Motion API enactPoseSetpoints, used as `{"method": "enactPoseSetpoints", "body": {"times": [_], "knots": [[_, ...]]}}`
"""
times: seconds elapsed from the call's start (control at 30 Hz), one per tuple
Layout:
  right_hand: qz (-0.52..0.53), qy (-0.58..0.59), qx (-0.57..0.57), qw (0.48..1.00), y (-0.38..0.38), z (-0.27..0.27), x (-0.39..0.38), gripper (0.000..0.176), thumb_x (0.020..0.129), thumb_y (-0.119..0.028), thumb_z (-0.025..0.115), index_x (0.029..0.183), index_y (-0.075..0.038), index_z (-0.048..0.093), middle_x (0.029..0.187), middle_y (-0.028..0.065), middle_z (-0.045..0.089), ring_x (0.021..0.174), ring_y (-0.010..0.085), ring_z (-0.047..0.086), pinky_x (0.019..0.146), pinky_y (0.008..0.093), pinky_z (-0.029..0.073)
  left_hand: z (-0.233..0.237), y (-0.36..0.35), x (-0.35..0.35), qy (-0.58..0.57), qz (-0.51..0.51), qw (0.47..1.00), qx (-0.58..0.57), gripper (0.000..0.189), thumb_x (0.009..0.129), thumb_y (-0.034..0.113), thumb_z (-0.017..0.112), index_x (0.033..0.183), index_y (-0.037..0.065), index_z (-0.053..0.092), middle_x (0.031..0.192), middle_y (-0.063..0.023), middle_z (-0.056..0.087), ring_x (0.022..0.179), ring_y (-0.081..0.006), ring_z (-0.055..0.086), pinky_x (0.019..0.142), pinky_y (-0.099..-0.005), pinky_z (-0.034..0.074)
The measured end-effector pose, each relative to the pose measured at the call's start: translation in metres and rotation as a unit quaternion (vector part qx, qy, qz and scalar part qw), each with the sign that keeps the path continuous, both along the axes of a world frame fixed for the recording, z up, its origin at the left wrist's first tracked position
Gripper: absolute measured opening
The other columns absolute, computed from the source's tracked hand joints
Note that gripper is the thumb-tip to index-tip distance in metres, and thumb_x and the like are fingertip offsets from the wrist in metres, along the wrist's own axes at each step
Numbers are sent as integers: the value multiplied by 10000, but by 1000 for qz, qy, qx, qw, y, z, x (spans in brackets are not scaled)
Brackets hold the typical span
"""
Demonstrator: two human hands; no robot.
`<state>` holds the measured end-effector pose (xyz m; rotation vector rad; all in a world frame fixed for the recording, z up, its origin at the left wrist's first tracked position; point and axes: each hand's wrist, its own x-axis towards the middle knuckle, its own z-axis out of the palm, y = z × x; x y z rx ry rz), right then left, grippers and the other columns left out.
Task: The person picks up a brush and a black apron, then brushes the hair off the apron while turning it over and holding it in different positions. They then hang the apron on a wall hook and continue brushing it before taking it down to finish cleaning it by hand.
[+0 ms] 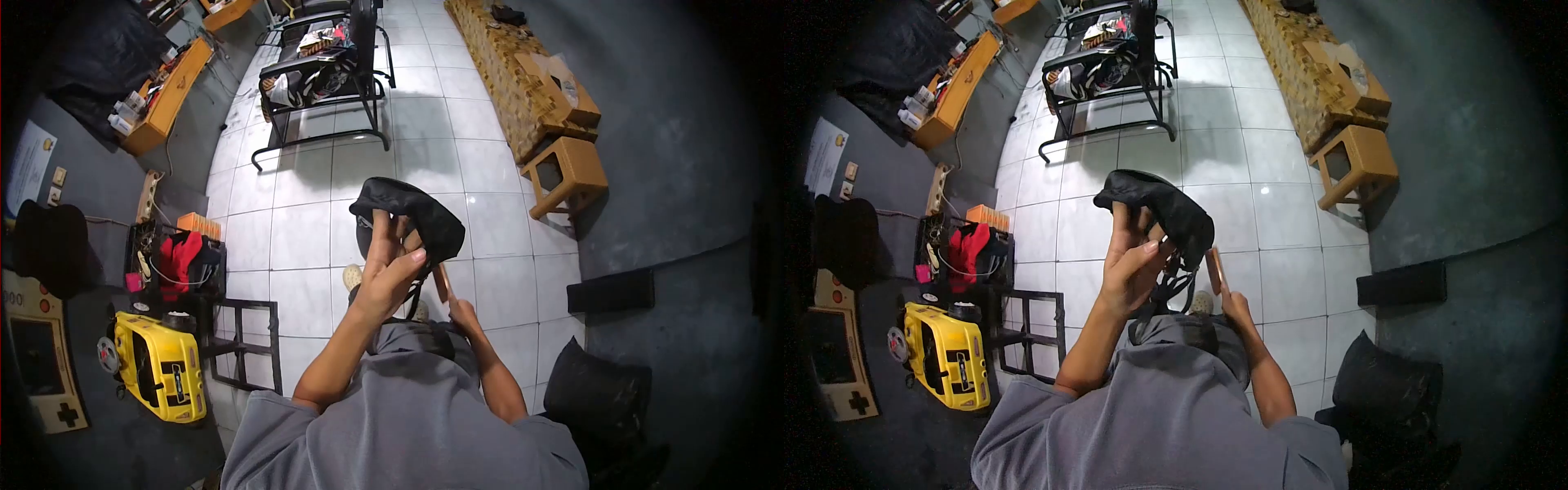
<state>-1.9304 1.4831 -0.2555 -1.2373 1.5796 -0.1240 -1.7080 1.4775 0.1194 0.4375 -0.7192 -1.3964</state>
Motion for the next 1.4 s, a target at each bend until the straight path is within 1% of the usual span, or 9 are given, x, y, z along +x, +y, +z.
{"method": "enactPoseSetpoints", "body": {"times": [0.17,0.37,0.5,0.63,0.77,1.03,1.17,1.27,1.4], "knots": [[-210,-360,-107,903,-9,179,52,378,895,-418,566,872,-45,514,717,16,516,604,96,495,532,248,414,-37,8,-5,-17,-24,997,67,826,824,-16,520,1442,80,-19,1323,-120,289,1280,-222,321,1025,-303,273],[-198,-528,-140,814,-16,250,90,603,839,-361,676,1235,-23,372,1067,26,472,976,86,464,800,236,422,-66,30,-15,-100,-86,981,141,663,817,18,539,1341,95,140,1349,-123,325,1308,-239,317,1005,-304,299],[-240,-497,-56,832,-24,244,111,346,858,-114,645,1105,-46,411,941,4,475,834,72,523,661,213,465,-76,29,8,-118,-94,966,212,607,865,16,526,1377,36,203,1393,-151,320,1302,-221,333,997,-308,341],[-237,-429,-132,862,-29,225,126,373,840,-74,645,1113,5,404,1015,52,471,755,83,537,581,214,473,-117,17,38,-357,43,916,179,226,872,77,585,1022,-71,502,969,-140,650,946,-149,607,744,-265,474],[-247,-390,-117,880,-35,260,133,357,840,-57,625,1103,18,395,800,18,497,540,67,487,451,211,406,-109,-4,75,-573,165,788,153,234,717,86,708,867,-23,566,785,-138,625,655,-263,579,580,-336,437],[-211,-348,-147,902,-44,292,146,198,843,-77,625,973,-26,485,674,-2,523,482,42,452,438,203,369,-100,-54,105,-702,239,669,43,696,519,-106,640,1180,97,557,931,-127,431,907,-300,466,780,-357,417],[-199,-136,-266,933,-69,261,141,134,809,-96,637,898,-17,574,684,66,607,576,133,605,554,288,474,-148,-80,127,-802,-11,575,164,166,594,90,715,759,77,707,942,-146,575,948,-333,514,778,-395,418],[-190,6,-275,942,-95,239,134,177,794,-140,628,919,-17,603,763,158,643,681,282,646,616,370,487,-164,-102,126,-871,78,484,15,149,608,157,713,742,93,710,961,-117,594,954,-319,539,818,-466,390],[-194,71,-362,909,-126,261,138,209,791,-172,633,920,-11,600,794,196,627,767,389,608,661,410,472,-178,-179,138,-784,24,617,-59,146,654,121,715,753,40,644,865,-134,602,789,-337,581,703,-433,462]]}}
